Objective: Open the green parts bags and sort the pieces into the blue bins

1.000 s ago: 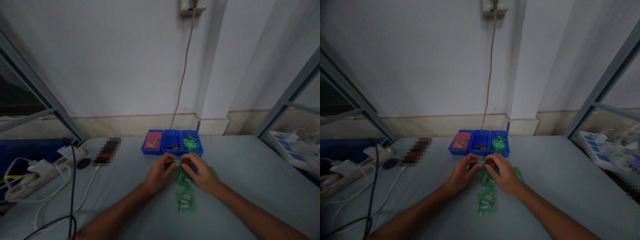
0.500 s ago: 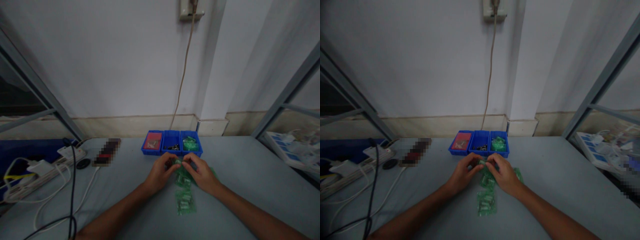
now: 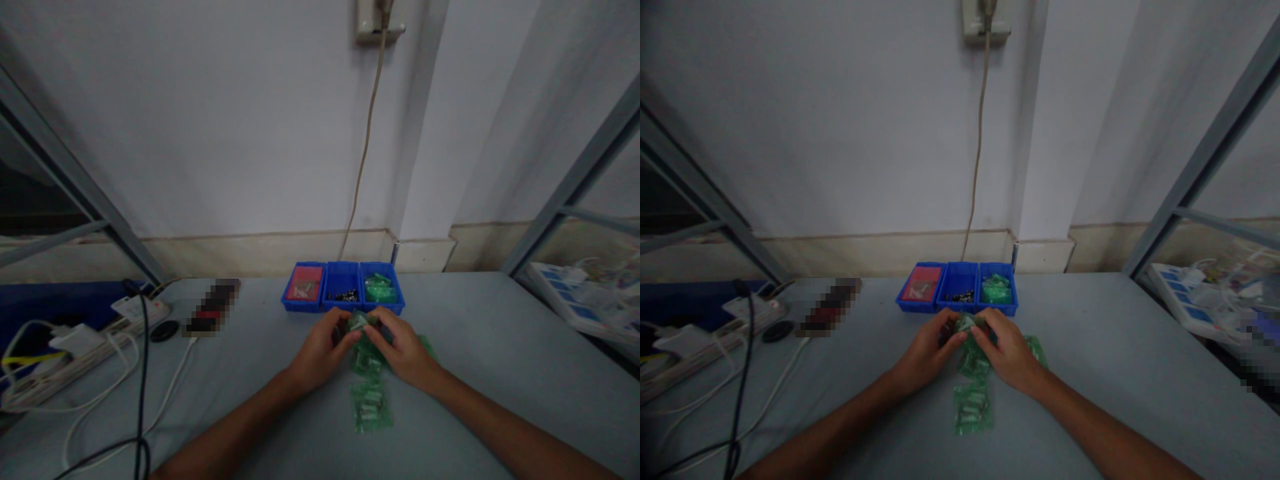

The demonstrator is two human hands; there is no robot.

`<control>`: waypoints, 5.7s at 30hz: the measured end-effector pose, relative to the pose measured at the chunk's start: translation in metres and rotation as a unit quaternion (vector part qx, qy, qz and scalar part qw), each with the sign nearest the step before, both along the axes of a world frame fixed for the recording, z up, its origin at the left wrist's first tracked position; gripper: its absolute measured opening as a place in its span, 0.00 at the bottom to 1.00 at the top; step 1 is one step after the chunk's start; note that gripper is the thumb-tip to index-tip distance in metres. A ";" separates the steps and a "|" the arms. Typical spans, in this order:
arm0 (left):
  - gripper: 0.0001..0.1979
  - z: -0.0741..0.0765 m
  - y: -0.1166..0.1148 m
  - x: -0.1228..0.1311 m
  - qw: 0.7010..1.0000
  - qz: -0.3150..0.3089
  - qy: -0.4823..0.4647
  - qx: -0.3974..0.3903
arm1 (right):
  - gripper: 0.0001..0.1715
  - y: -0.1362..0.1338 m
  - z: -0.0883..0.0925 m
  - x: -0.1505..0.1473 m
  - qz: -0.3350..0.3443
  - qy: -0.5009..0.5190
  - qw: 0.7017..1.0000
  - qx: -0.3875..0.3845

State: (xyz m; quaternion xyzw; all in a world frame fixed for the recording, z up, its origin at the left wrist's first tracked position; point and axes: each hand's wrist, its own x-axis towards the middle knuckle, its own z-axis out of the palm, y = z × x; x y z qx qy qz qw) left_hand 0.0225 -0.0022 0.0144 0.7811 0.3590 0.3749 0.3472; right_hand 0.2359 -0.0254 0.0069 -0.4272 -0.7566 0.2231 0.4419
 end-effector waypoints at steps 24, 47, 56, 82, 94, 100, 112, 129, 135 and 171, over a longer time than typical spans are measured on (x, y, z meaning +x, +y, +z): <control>0.12 0.003 0.000 -0.004 0.999 0.005 0.012 0.042 | 0.11 -0.001 0.004 -0.003 0.001 0.006 1.000 0.017; 0.14 0.000 -0.002 -0.002 0.999 0.023 0.032 0.001 | 0.11 -0.004 0.000 -0.003 -0.038 0.067 0.997 -0.002; 0.14 -0.001 -0.002 -0.001 0.999 0.025 0.028 0.028 | 0.07 -0.004 0.010 -0.001 -0.029 0.052 0.998 0.015; 0.16 0.002 -0.001 -0.001 0.998 0.045 0.014 0.036 | 0.12 -0.003 0.004 0.003 -0.026 0.009 0.998 0.050; 0.17 0.005 0.000 -0.004 0.996 0.024 -0.014 0.086 | 0.08 -0.002 0.010 0.003 -0.022 0.009 0.998 0.057; 0.09 0.007 -0.003 -0.003 0.994 0.016 -0.020 0.103 | 0.10 -0.003 0.004 0.001 -0.050 0.050 0.997 -0.009; 0.13 -0.003 0.001 -0.003 0.993 0.010 0.013 0.115 | 0.13 -0.007 0.015 0.001 -0.011 0.033 0.999 -0.023; 0.21 0.006 -0.001 -0.002 0.998 0.001 0.032 0.046 | 0.13 -0.007 0.002 0.000 -0.049 0.045 0.998 0.009; 0.21 0.006 0.001 -0.001 0.999 0.004 -0.006 0.039 | 0.12 -0.006 0.003 0.001 -0.049 0.057 0.997 0.021; 0.12 0.009 -0.001 -0.001 0.997 0.011 -0.071 0.037 | 0.10 -0.001 0.006 0.001 -0.056 0.084 0.995 -0.026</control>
